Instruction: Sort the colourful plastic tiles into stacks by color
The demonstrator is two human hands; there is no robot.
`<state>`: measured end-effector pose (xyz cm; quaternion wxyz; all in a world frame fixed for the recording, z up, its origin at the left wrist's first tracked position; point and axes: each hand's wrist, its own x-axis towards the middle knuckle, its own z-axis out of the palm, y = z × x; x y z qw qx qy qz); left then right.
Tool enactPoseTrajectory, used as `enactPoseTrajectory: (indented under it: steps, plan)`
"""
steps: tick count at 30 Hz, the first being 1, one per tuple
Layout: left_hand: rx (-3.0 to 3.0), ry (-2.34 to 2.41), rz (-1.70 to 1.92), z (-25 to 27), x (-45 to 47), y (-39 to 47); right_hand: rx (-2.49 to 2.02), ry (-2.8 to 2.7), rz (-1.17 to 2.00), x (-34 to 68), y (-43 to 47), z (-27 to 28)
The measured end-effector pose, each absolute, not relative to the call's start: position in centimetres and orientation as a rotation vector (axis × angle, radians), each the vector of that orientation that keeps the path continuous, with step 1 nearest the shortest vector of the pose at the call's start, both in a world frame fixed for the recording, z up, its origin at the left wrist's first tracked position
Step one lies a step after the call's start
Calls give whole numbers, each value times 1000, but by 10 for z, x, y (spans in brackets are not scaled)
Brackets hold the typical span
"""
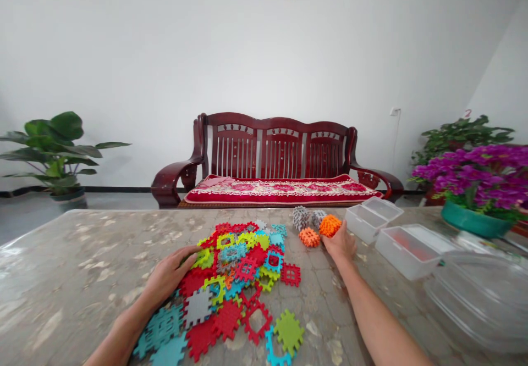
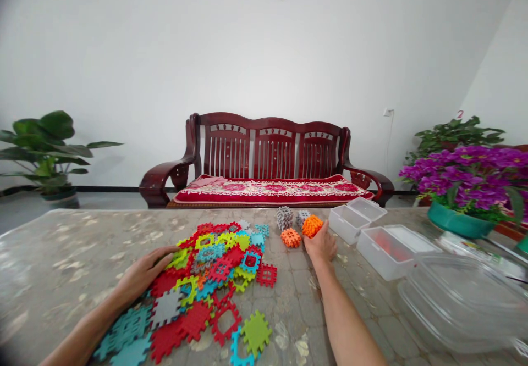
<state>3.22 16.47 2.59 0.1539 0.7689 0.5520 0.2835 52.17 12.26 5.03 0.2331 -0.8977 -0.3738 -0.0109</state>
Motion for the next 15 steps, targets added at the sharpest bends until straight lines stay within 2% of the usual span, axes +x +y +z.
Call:
enactPoseTrajectory:
  steps: [15]
  plan:
    - [2241, 1625, 784, 26, 32, 165, -2483, -992, -183, 551, 116, 46]
